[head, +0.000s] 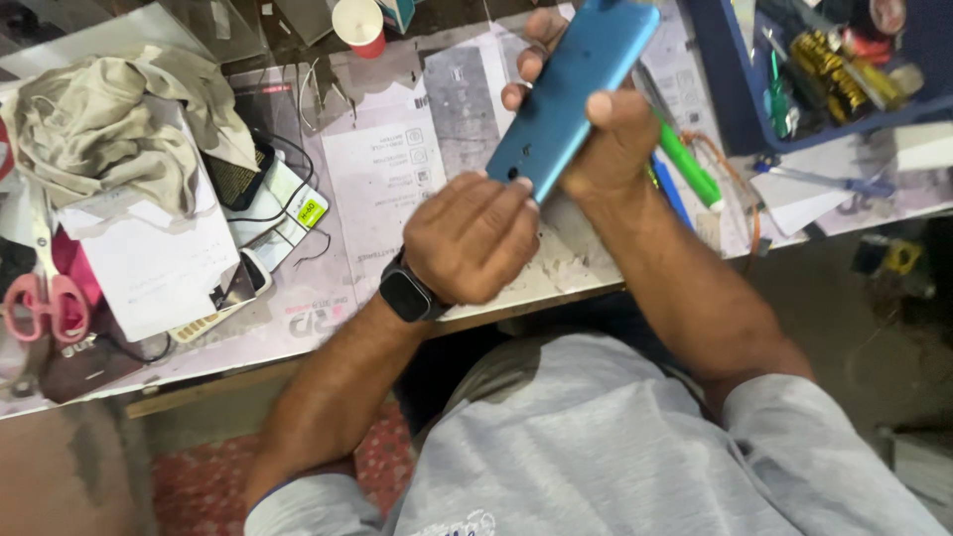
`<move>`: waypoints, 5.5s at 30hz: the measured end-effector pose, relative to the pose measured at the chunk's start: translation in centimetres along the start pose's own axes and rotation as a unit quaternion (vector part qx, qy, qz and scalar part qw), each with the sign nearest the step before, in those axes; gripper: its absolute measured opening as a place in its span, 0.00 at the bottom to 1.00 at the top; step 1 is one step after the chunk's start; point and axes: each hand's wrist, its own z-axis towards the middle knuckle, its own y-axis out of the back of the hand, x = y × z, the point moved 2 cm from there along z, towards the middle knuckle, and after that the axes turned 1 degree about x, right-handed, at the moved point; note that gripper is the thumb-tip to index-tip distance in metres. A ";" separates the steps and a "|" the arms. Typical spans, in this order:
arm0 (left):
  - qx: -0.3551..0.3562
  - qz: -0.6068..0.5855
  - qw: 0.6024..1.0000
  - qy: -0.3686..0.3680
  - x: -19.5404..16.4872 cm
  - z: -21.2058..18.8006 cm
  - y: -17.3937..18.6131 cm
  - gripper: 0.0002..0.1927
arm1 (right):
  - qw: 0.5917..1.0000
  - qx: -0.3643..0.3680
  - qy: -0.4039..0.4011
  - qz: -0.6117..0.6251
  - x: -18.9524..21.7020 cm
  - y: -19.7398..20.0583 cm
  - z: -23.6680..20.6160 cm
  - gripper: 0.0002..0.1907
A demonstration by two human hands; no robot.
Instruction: The person cleans the inside of a light blue smartphone back cover with a toothbrush, then aligns and snaps the back cover onto the phone body. They press the edges to seat the cover and use a green screwdriver to tighten a screw near the camera module.
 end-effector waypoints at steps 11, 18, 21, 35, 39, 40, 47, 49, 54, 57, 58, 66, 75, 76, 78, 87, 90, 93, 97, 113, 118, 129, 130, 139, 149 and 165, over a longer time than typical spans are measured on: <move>0.008 0.036 0.999 -0.018 -0.3 -0.5 0.4 0.07 | 0.999 0.035 0.004 -0.012 0.4 -0.4 0.3 0.48; 0.045 -0.111 0.988 0.099 1.5 -1.8 -1.1 0.30 | 0.995 -0.050 -0.006 -0.085 -0.1 2.4 -0.3 0.38; 0.065 -0.128 0.980 0.137 1.9 -2.5 -1.4 0.34 | 0.992 -0.068 -0.032 -0.104 -0.4 3.2 -0.1 0.35; 0.065 -0.384 0.836 0.388 3.2 -4.1 -3.6 0.28 | 0.963 -0.090 0.029 -0.253 -1.1 3.7 0.3 0.35; 0.067 -0.453 0.783 0.420 3.3 -4.2 -4.2 0.29 | 0.957 -0.094 0.000 -0.273 -1.1 4.0 0.2 0.31; 0.068 -0.462 0.775 0.426 3.3 -4.2 -4.4 0.29 | 0.956 -0.086 0.003 -0.279 -1.1 4.0 0.2 0.30; 0.094 -0.473 0.763 0.431 3.5 -4.5 -4.7 0.27 | 0.950 -0.066 -0.008 -0.306 -1.2 4.1 0.0 0.26; 0.091 -0.479 0.762 0.427 3.5 -4.5 -4.8 0.27 | 0.950 -0.056 -0.010 -0.306 -1.2 4.2 0.0 0.24; 0.099 -0.494 0.752 0.425 3.7 -4.9 -4.8 0.29 | 0.950 -0.054 -0.007 -0.308 -1.2 4.2 0.2 0.22; 0.100 -0.506 0.752 0.411 3.9 -5.2 -4.8 0.30 | 0.952 -0.064 -0.004 -0.300 -1.1 3.6 0.2 0.23; 0.097 -0.512 0.750 0.408 4.0 -5.3 -4.8 0.30 | 0.954 -0.071 -0.007 -0.290 -1.0 3.4 0.2 0.24; 0.102 -0.518 0.719 0.451 3.8 -5.5 -5.0 0.30 | 0.950 -0.091 -0.021 -0.299 -1.1 3.0 0.0 0.25; 0.125 -0.478 0.755 0.432 3.7 -4.9 -4.5 0.30 | 0.950 -0.066 -0.037 -0.303 -1.4 4.1 -0.2 0.20; 0.125 -0.483 0.750 0.435 3.7 -4.9 -4.5 0.30 | 0.951 -0.068 -0.036 -0.301 -1.4 4.0 -0.2 0.21; 0.119 -0.490 0.744 0.438 3.6 -4.8 -4.6 0.30 | 0.952 -0.073 -0.033 -0.297 -1.4 3.9 -0.3 0.22; 0.104 -0.481 0.756 0.431 3.1 -4.5 -4.7 0.30 | 0.951 -0.071 -0.014 -0.302 -1.5 3.8 -0.2 0.23; 0.109 -0.474 0.761 0.429 3.1 -4.5 -4.7 0.30 | 0.944 -0.083 -0.025 -0.319 -1.4 3.8 -0.2 0.24; 0.112 -0.474 0.760 0.430 3.2 -4.3 -4.6 0.30 | 0.943 -0.075 -0.019 -0.323 -1.4 3.7 -0.2 0.25; 0.121 -0.501 0.744 0.425 3.4 -4.3 -4.2 0.30 | 0.948 -0.071 0.001 -0.312 -1.6 3.4 -0.3 0.27; 0.117 -0.567 0.719 0.385 3.9 -5.0 -4.5 0.29 | 0.948 -0.085 -0.021 -0.307 -1.7 3.7 -0.4 0.25; 0.123 -0.572 0.703 0.404 4.1 -5.3 -4.6 0.30 | 0.952 -0.077 -0.021 -0.296 -1.7 3.7 -0.4 0.25; 0.131 -0.607 0.667 0.412 4.4 -6.1 -5.2 0.36 | 0.948 -0.053 -0.044 -0.312 -1.6 3.7 -0.5 0.23; 0.134 -0.603 0.669 0.413 4.4 -6.2 -5.3 0.36 | 0.949 -0.052 -0.044 -0.309 -1.6 3.7 -0.5 0.23; 0.121 -0.571 0.689 0.430 4.1 -6.2 -5.6 0.36 | 0.950 -0.031 -0.035 -0.309 -1.6 3.6 -0.5 0.24; 0.112 -0.520 0.721 0.444 3.6 -6.1 -5.9 0.36 | 0.946 -0.023 -0.023 -0.323 -1.6 3.9 -0.5 0.25; 0.103 -0.500 0.721 0.468 3.0 -6.1 -6.2 0.34 | 0.953 -0.057 -0.059 -0.293 -1.6 3.2 -0.5 0.30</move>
